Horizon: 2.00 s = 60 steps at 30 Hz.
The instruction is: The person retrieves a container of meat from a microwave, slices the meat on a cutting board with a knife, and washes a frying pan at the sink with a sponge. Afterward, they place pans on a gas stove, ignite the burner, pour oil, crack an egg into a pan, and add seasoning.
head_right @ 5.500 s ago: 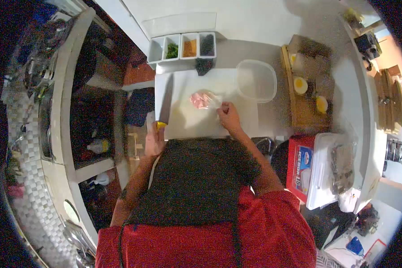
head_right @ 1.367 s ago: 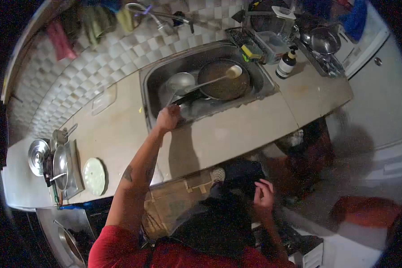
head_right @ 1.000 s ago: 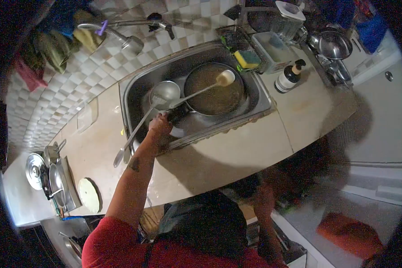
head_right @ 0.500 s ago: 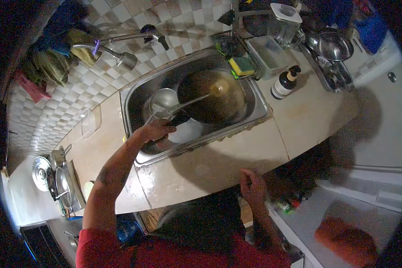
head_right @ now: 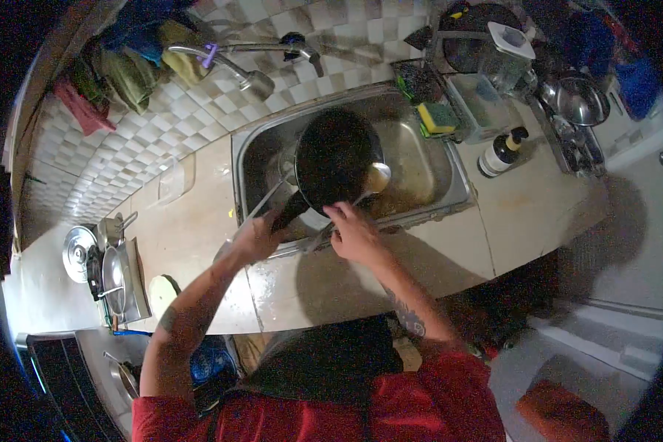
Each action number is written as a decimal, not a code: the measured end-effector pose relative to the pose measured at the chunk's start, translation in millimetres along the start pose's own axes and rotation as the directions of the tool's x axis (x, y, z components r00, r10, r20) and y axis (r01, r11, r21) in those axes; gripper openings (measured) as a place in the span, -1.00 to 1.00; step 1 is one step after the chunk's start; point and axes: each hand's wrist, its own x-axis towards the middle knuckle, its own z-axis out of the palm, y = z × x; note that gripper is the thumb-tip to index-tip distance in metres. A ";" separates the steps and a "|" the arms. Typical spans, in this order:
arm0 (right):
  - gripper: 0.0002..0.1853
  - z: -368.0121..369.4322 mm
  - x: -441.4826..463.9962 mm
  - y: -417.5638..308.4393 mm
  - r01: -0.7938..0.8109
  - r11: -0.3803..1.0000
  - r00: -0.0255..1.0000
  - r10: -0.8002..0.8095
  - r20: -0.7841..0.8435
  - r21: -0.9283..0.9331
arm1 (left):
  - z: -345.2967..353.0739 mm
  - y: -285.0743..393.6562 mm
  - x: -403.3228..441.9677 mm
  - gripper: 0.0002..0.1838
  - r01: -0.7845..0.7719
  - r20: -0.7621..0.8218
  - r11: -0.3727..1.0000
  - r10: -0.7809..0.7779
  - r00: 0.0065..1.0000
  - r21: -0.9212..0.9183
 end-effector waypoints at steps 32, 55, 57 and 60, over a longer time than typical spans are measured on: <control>-0.52 -101.2 309.6 33.7 0.076 -0.075 0.916 0.399 -0.040 0.994 | 39.2 12.1 -123.6 -0.75 0.243 0.172 0.230 -0.293 0.941 -0.942; -0.59 -8.2 181.2 -28.5 0.240 0.961 0.776 -0.276 0.567 0.140 | 21.8 49.4 -82.7 -0.82 0.332 0.315 0.377 -0.107 0.943 -0.865; -0.68 -70.5 185.2 -20.2 0.190 0.981 0.842 -0.175 0.510 0.023 | 27.4 34.8 -92.6 -0.81 0.271 0.258 0.397 -0.088 0.962 -0.877; -0.72 -159.6 193.8 46.4 -0.077 0.967 0.985 0.112 0.131 -0.243 | 40.9 23.6 -110.6 -0.79 0.110 0.054 0.389 -0.151 0.987 -0.915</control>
